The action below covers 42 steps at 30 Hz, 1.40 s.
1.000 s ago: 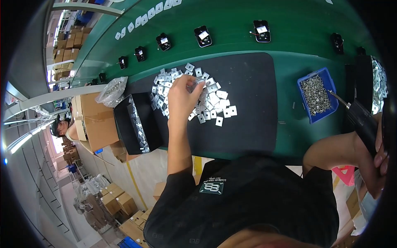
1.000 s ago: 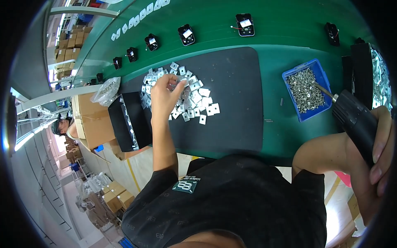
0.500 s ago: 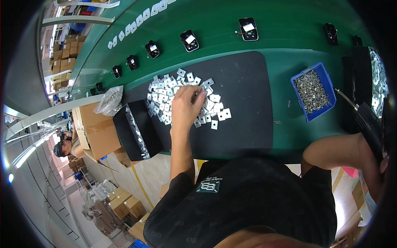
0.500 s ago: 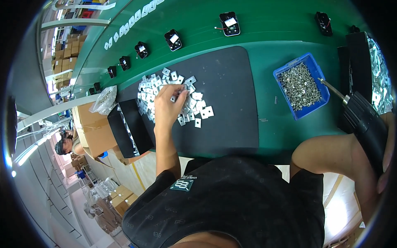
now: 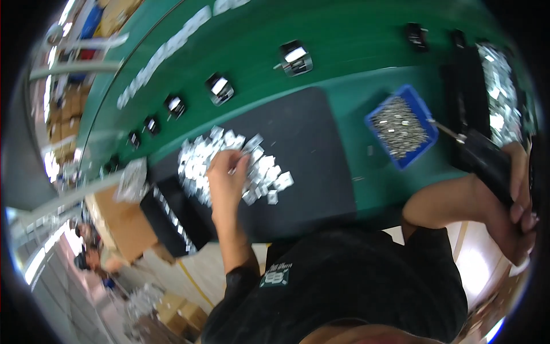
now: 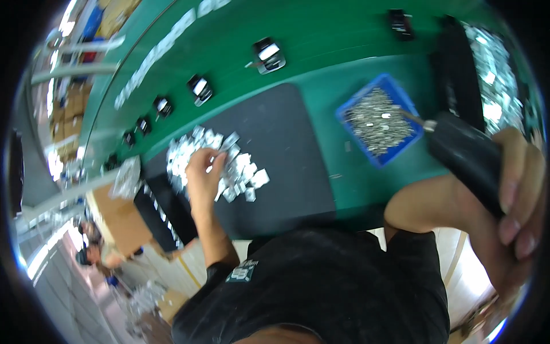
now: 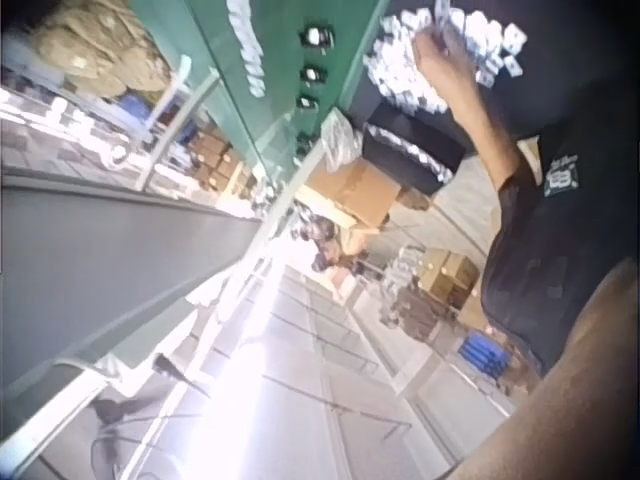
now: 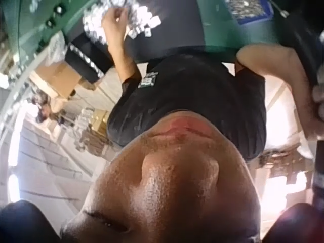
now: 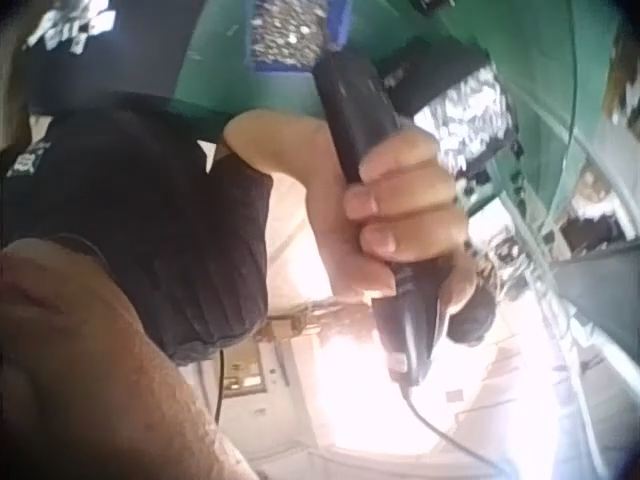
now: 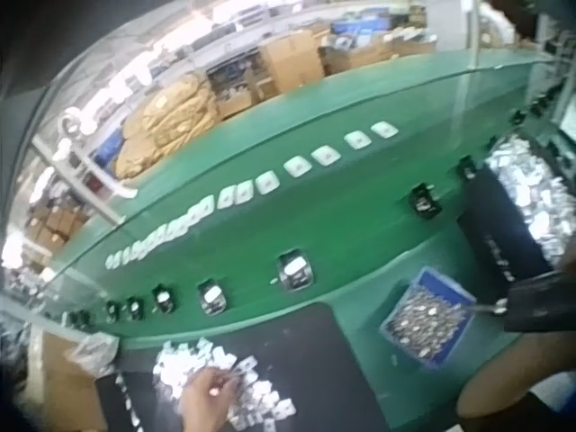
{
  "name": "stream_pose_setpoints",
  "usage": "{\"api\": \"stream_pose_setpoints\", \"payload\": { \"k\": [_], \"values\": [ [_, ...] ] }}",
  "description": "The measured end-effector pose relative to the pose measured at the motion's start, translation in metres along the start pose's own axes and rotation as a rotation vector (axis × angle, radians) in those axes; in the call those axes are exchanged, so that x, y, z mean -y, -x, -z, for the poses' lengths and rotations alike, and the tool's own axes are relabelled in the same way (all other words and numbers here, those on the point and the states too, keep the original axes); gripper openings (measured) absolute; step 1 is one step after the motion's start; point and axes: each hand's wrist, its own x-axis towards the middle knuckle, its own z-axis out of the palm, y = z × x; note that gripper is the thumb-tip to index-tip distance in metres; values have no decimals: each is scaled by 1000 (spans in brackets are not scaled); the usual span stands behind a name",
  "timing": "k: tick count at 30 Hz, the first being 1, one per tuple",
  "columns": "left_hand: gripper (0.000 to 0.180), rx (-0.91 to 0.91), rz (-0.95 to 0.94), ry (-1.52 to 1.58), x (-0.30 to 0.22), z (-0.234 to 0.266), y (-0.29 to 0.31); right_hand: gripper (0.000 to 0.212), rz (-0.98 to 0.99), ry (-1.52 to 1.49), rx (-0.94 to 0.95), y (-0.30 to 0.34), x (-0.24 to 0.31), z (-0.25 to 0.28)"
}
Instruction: The person assembles electronic device components by securing metal parts and electronic modules into a housing with screws, using an electric screwdriver.
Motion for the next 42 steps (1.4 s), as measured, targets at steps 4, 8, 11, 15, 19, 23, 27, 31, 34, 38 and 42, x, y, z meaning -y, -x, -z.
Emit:
{"api": "stream_pose_setpoints", "payload": {
  "k": [4, 8, 11, 15, 19, 23, 27, 31, 34, 38, 42],
  "values": [
    [10, -89, -43, 96, -19, -5, -23, 17, -5, -222, -205, 5, -7, 2],
    [9, -1, -191, 336, -87, -28, -67, 19, 35, -176, -189, 4, -2, 7],
    [12, 111, -462, 321, -150, -58, -99, 29, 62, -88, -163, 1, 2, 12],
    [14, 174, -747, 352, -206, -119, -152, 40, 97, 24, -165, 3, 3, 17],
    [14, 239, -712, 253, -248, -169, -185, 42, 139, -24, -164, 2, 6, 15],
    [14, 129, -780, 209, -260, -200, -195, 42, 138, -31, -120, 0, 7, 19],
    [13, 124, -702, 176, -264, -220, -198, 41, 128, -30, -148, 1, 4, 19],
    [9, 72, -712, 59, -264, -229, -199, 41, 105, -18, -113, -1, 5, 21],
    [9, 91, -694, 52, -261, -231, -203, 41, 105, -21, -91, -2, 3, 22],
    [11, 182, -652, 87, -258, -228, -211, 41, 96, -40, -86, -2, -1, 22],
    [11, 247, -536, 16, -267, -226, -205, 40, 85, -25, -99, -2, 2, 21]
  ]
}}
